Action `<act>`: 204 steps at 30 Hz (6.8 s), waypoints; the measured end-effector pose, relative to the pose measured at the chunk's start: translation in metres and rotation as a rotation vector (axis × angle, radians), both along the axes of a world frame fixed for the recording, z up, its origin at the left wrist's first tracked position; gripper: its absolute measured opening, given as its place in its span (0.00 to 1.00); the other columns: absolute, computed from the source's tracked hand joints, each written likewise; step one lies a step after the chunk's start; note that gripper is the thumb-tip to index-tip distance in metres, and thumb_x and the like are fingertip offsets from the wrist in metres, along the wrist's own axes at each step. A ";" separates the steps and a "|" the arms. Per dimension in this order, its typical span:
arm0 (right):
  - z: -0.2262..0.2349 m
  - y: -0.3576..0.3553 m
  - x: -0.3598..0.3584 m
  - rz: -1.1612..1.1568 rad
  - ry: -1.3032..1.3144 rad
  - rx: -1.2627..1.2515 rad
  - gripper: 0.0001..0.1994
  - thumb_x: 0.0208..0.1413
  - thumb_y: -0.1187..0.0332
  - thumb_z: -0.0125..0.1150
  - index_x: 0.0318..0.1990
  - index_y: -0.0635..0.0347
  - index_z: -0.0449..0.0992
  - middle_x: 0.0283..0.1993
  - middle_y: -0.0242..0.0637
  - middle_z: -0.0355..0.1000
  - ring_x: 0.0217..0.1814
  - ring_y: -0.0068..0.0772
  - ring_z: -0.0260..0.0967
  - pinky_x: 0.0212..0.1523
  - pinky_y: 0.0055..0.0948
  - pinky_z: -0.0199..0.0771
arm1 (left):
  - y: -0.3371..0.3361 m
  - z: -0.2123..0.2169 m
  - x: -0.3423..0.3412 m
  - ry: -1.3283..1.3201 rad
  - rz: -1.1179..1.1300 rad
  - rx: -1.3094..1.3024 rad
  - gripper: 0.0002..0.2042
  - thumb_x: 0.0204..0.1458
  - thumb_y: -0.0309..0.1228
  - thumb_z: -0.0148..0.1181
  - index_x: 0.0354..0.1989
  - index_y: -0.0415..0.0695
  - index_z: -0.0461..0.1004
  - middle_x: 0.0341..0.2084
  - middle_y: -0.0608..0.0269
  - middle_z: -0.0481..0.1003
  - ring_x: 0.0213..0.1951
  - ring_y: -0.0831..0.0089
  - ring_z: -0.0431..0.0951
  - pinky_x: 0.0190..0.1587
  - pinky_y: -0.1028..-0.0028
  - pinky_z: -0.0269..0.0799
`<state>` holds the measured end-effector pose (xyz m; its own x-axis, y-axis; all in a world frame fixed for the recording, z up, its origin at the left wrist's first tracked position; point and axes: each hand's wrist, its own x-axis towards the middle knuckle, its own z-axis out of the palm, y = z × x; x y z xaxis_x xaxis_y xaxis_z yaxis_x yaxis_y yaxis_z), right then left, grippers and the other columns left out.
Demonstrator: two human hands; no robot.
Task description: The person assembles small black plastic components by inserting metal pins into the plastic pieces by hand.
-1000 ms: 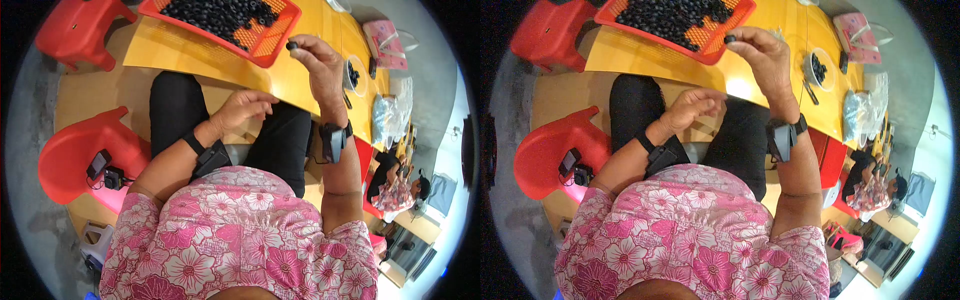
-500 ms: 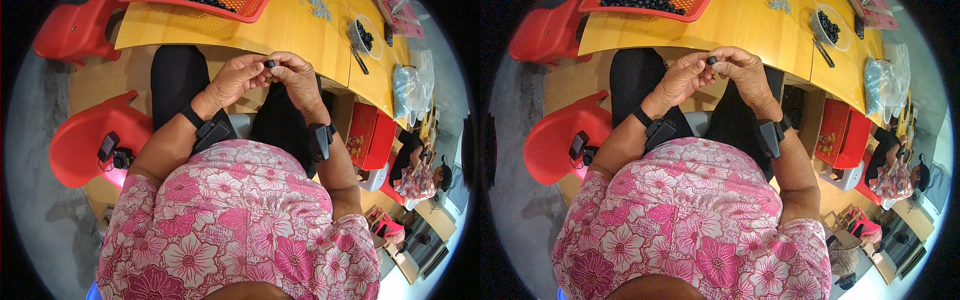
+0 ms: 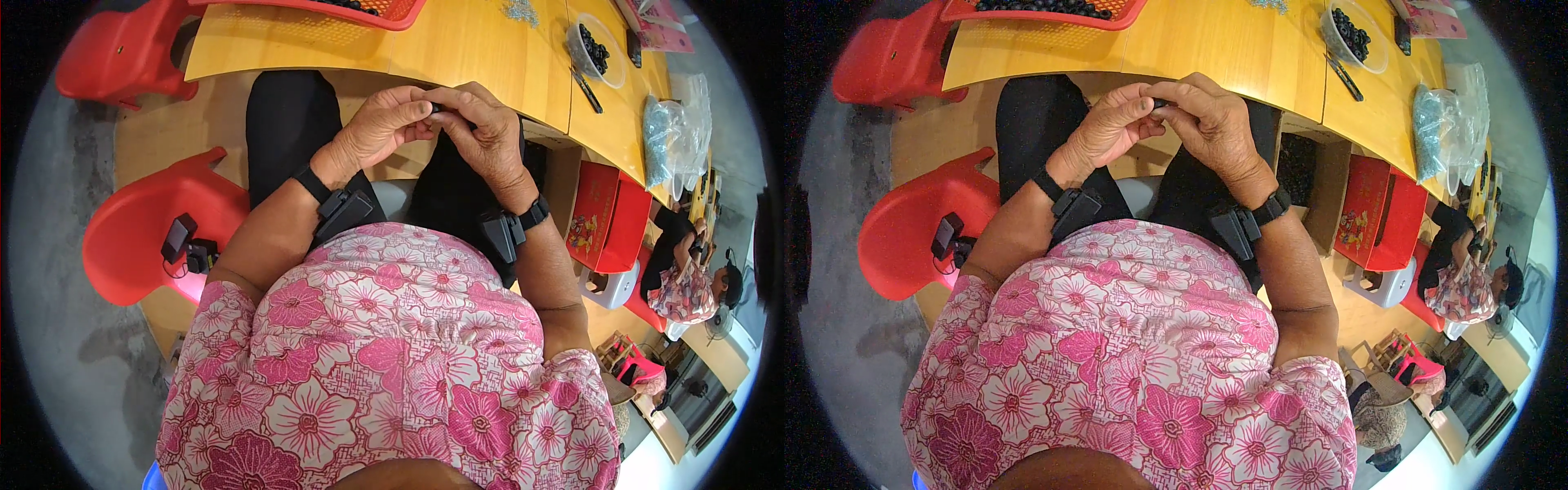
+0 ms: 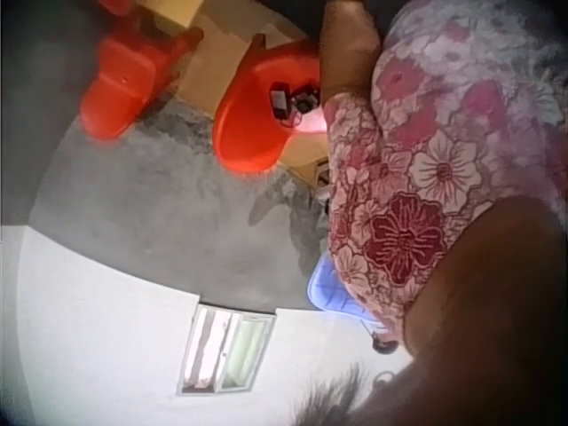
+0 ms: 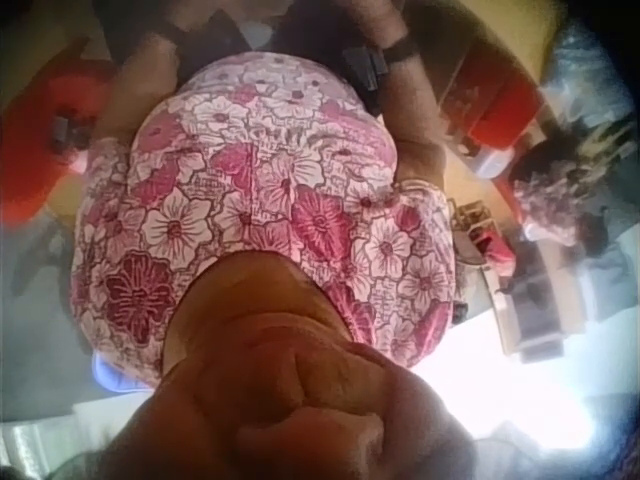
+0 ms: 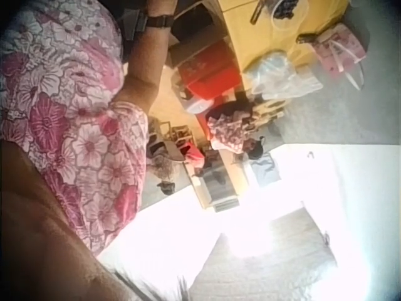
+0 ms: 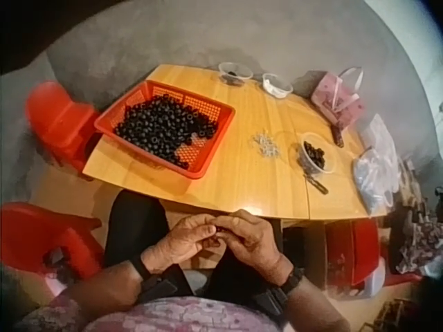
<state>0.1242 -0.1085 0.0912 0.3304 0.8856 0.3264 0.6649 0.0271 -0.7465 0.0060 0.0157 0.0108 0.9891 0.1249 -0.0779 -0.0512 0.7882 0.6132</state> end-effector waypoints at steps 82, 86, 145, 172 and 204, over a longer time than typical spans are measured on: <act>-0.031 0.044 0.085 -0.364 -0.200 -0.115 0.05 0.43 0.67 0.64 0.29 0.54 0.77 0.26 0.36 0.68 0.27 0.38 0.69 0.29 0.31 0.69 | 0.006 0.001 0.007 0.028 -0.006 -0.127 0.12 0.52 0.33 0.59 0.42 0.42 0.71 0.30 0.71 0.70 0.32 0.81 0.68 0.42 0.75 0.70; -0.024 0.048 0.079 -0.299 -0.326 -0.127 0.03 0.46 0.69 0.59 0.28 0.56 0.72 0.27 0.38 0.69 0.31 0.44 0.69 0.30 0.37 0.69 | 0.006 0.000 0.006 0.045 0.003 -0.117 0.12 0.52 0.33 0.58 0.42 0.42 0.70 0.29 0.71 0.69 0.32 0.81 0.68 0.42 0.76 0.70; -0.003 0.009 0.013 -0.012 0.548 -0.302 0.06 0.55 0.71 0.55 0.36 0.64 0.69 0.28 0.29 0.66 0.28 0.18 0.63 0.30 0.20 0.66 | 0.005 0.010 -0.001 0.073 0.223 0.333 0.12 0.52 0.27 0.58 0.45 0.39 0.72 0.36 0.64 0.74 0.38 0.77 0.74 0.43 0.76 0.73; 0.040 0.040 0.024 0.043 0.340 -0.177 0.12 0.44 0.81 0.60 0.38 0.62 0.76 0.28 0.31 0.66 0.30 0.21 0.65 0.33 0.18 0.66 | 0.006 0.009 -0.003 0.099 0.058 -0.091 0.10 0.51 0.31 0.59 0.40 0.42 0.73 0.28 0.70 0.72 0.32 0.81 0.73 0.38 0.78 0.72; 0.040 0.196 0.118 0.027 -0.616 -0.391 0.07 0.51 0.71 0.54 0.36 0.56 0.78 0.34 0.42 0.75 0.37 0.42 0.73 0.40 0.33 0.73 | 0.012 0.005 0.001 0.080 0.007 0.024 0.08 0.50 0.30 0.61 0.37 0.46 0.74 0.31 0.73 0.73 0.34 0.84 0.71 0.38 0.79 0.69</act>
